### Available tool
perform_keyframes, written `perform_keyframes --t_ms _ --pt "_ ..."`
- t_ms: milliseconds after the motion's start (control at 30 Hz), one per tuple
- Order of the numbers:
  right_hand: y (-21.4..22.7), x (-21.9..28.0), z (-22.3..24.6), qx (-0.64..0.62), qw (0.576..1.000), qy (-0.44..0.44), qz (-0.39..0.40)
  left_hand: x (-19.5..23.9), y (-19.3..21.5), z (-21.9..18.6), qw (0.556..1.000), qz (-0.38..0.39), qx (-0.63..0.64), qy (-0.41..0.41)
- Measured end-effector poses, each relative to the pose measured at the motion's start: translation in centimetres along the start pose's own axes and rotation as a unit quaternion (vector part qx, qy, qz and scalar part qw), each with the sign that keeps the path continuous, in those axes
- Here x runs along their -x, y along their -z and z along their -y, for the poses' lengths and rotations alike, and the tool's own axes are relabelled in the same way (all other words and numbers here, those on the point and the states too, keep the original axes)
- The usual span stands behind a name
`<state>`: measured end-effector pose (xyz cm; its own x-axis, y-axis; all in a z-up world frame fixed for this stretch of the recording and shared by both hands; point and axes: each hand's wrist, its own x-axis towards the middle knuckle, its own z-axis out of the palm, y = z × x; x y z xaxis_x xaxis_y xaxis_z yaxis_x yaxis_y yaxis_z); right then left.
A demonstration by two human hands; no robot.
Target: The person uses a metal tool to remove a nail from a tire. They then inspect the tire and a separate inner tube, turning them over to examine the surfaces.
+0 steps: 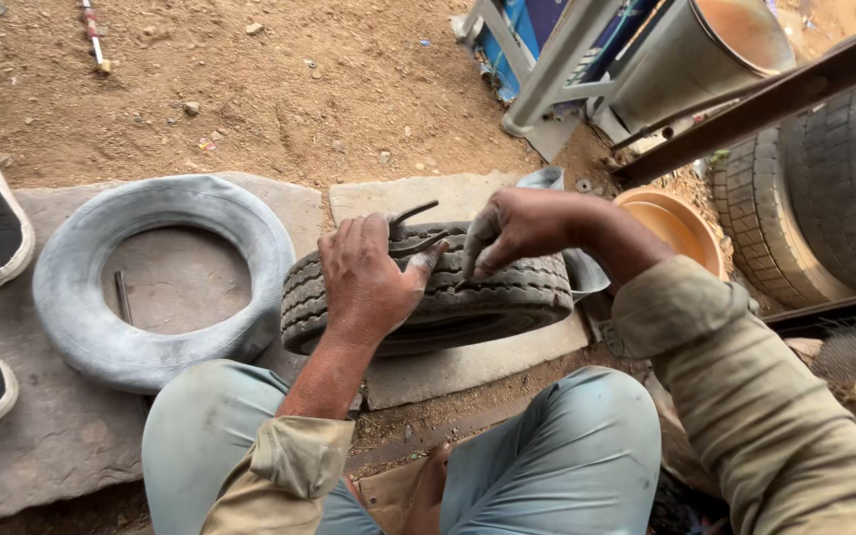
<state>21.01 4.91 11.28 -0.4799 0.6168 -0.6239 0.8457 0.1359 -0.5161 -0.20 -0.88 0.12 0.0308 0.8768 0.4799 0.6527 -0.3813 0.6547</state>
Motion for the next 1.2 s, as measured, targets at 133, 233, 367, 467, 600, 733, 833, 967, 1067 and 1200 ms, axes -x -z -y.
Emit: perform_keyframes --t_ms 133,233,367,467,600,733,833,967,1067,1200 --pt "0.6 -0.9 -0.6 -0.018 1.000 -0.003 0.025 -0.1 0.2 -0.1 1.000 0.017 0.008 0.021" --pt "0.8 -1.3 -0.9 -0.038 0.999 -0.007 0.037 -0.2 0.2 -0.2 1.000 0.016 0.012 0.020" --pt "1.0 -2.1 -1.4 -0.062 0.996 -0.041 0.049 -0.1 0.2 -0.1 1.000 0.009 0.003 0.008" --pt "1.3 -2.9 -1.7 -0.091 0.991 -0.067 0.066 -0.2 0.2 -0.1 1.000 0.003 0.000 0.005" --pt "1.7 -3.9 -2.0 -0.092 0.984 -0.118 0.096 0.0 0.3 0.0 1.000 0.024 0.003 0.016" --pt "1.3 -3.1 -1.7 -0.122 0.989 -0.050 0.064 -0.3 0.1 0.4 1.000 0.003 -0.012 0.010" --pt "-0.4 -0.6 -0.6 -0.055 0.998 -0.019 -0.014 -0.3 0.3 0.9 1.000 -0.003 -0.007 0.009" --pt "-4.9 2.8 1.6 0.064 0.982 -0.070 -0.162 -0.1 0.7 1.2 0.999 0.025 0.000 0.041" --pt "-10.5 4.8 3.1 0.206 0.895 0.042 -0.393 -0.5 0.5 1.0 0.999 0.019 -0.001 0.029" --pt "-13.0 5.6 3.5 0.217 0.869 0.063 -0.441 -0.3 0.3 0.5 1.000 0.007 -0.001 0.019"
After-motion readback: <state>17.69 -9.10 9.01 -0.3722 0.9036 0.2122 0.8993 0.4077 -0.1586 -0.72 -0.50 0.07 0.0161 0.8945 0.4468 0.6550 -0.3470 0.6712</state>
